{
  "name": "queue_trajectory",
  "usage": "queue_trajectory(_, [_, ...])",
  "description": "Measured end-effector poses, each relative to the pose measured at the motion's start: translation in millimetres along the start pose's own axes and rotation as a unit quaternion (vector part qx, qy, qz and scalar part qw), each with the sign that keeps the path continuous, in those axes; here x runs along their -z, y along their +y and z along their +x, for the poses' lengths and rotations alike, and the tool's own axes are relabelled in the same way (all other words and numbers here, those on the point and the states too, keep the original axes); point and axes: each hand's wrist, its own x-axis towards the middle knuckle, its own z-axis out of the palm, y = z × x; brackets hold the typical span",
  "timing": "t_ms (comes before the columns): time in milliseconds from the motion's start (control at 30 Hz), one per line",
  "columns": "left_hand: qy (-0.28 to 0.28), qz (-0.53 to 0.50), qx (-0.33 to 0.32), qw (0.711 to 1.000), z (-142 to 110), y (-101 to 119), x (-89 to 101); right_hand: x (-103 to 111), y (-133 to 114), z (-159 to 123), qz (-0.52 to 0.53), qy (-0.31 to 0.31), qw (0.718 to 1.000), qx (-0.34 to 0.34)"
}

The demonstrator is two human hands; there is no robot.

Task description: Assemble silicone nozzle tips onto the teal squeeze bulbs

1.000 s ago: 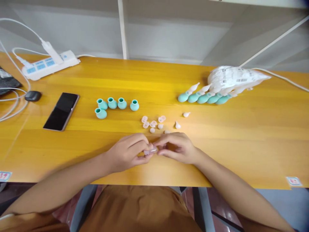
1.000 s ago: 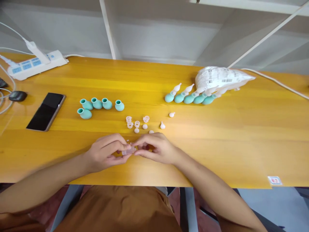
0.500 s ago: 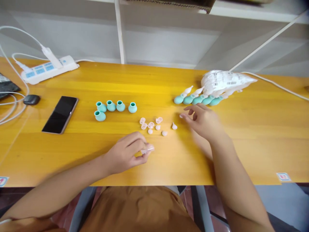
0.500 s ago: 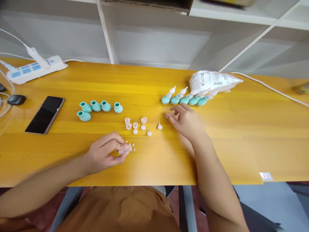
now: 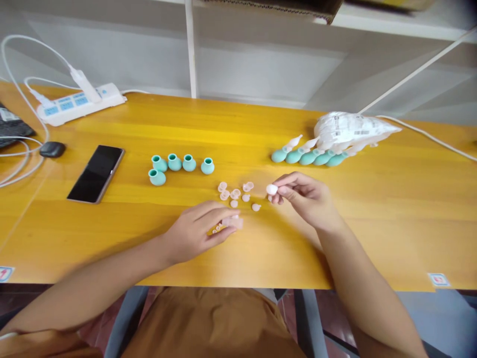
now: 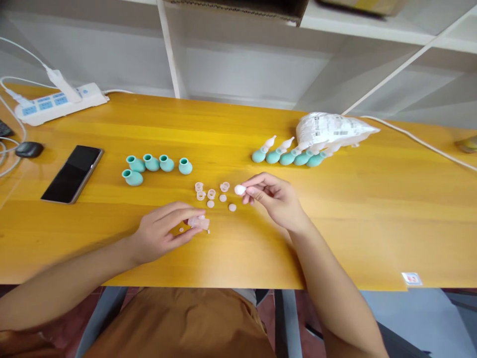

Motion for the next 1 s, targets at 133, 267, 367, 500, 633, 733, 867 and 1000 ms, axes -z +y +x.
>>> queue_trajectory(133, [0.008, -0.001, -0.018, 1.0, 0.8, -1.3, -0.5, -16.8, -1.5, -6.6, 0.053, -0.045, 0.997, -0.019])
queue_trajectory(267, [0.001, -0.042, 0.019, 0.999, 2.6, 1.1, -0.1, -22.6, 1.6, -8.9, 0.085, -0.068, 0.993, -0.046])
queue_trajectory(367, [0.012, -0.063, 0.047, 0.997, 6.0, 3.8, 1.5, -24.4, 4.4, -9.0, 0.096, -0.073, 0.991, -0.052])
queue_trajectory(500, [0.021, -0.096, 0.062, 0.993, 10.1, 4.2, 2.5, -28.0, 5.1, -9.1, 0.098, -0.1, 0.989, -0.044])
queue_trajectory(633, [0.012, -0.116, 0.088, 0.989, 10.8, 2.4, 1.6, -32.5, 2.9, -10.8, 0.093, -0.129, 0.987, -0.018])
queue_trajectory(733, [0.008, -0.106, 0.091, 0.99, 9.9, 1.9, 1.0, -34.5, 1.5, -12.8, 0.081, -0.133, 0.988, 0.001])
queue_trajectory(867, [0.01, -0.093, 0.072, 0.993, 8.4, 3.5, 0.6, -35.4, -0.6, -14.3, 0.089, -0.139, 0.986, 0.028])
queue_trajectory(1000, [0.02, -0.097, 0.02, 0.995, 8.3, 5.3, 1.6, -37.0, -4.1, -15.2, 0.097, -0.156, 0.982, 0.035])
